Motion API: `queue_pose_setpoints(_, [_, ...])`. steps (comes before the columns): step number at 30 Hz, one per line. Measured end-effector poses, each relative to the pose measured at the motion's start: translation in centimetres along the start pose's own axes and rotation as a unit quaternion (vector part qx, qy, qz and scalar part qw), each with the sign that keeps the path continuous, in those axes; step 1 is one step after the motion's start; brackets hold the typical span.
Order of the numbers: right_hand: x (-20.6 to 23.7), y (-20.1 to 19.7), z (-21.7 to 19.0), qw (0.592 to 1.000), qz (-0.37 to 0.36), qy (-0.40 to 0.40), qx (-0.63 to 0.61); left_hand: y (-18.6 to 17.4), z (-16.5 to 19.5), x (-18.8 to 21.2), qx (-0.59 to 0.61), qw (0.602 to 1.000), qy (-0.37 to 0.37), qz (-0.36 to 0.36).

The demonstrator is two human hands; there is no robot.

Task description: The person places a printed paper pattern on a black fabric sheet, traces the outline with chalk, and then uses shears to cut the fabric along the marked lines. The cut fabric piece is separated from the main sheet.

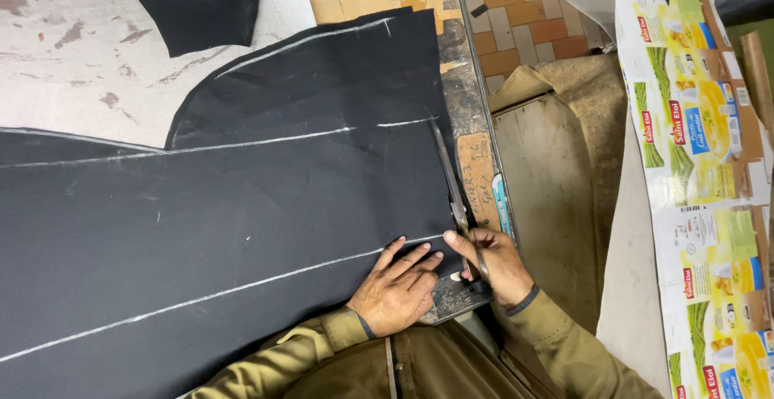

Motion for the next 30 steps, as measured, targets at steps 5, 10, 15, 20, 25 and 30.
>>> queue_pose_setpoints(5, [-0.4,0.5,-0.8,1.0,0.0,-0.009,-0.013,-0.1,-0.2,0.1,0.005,1.0,0.002,-0.003])
queue_pose_setpoints(10, [-0.5,0.9,-1.2,1.0,-0.004,-0.007,-0.024,-0.3,-0.5,0.2,-0.001,1.0,0.001,-0.004])
queue_pose_setpoints(15, [-0.8,0.4,-0.6,1.0,-0.014,0.018,0.006,-0.1,-0.4,0.4,-0.006,1.0,-0.004,-0.003])
queue_pose_setpoints(20, [-0.5,0.1,-0.1,0.999,-0.029,0.018,0.016,-0.6,0.5,0.4,-0.024,1.0,0.004,0.003])
queue_pose_setpoints(25, [1.4,-2.3,-0.1,0.993,-0.048,0.079,0.067,-2.4,2.1,-0.4,0.034,0.997,-0.064,0.032])
queue_pose_setpoints(30, [1.1,-8.7,-3.8,0.969,-0.112,0.073,0.208,-3.5,1.5,-4.4,0.021,0.976,-0.216,0.006])
Point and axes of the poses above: each hand's wrist, its own x-axis away from the middle knuckle, its own y-axis out of the palm, z = x × y, the point moved 4 cm from there along -x, towards the middle knuckle, and after that the axes turned 9 degrees about x, right-handed, at the moved point
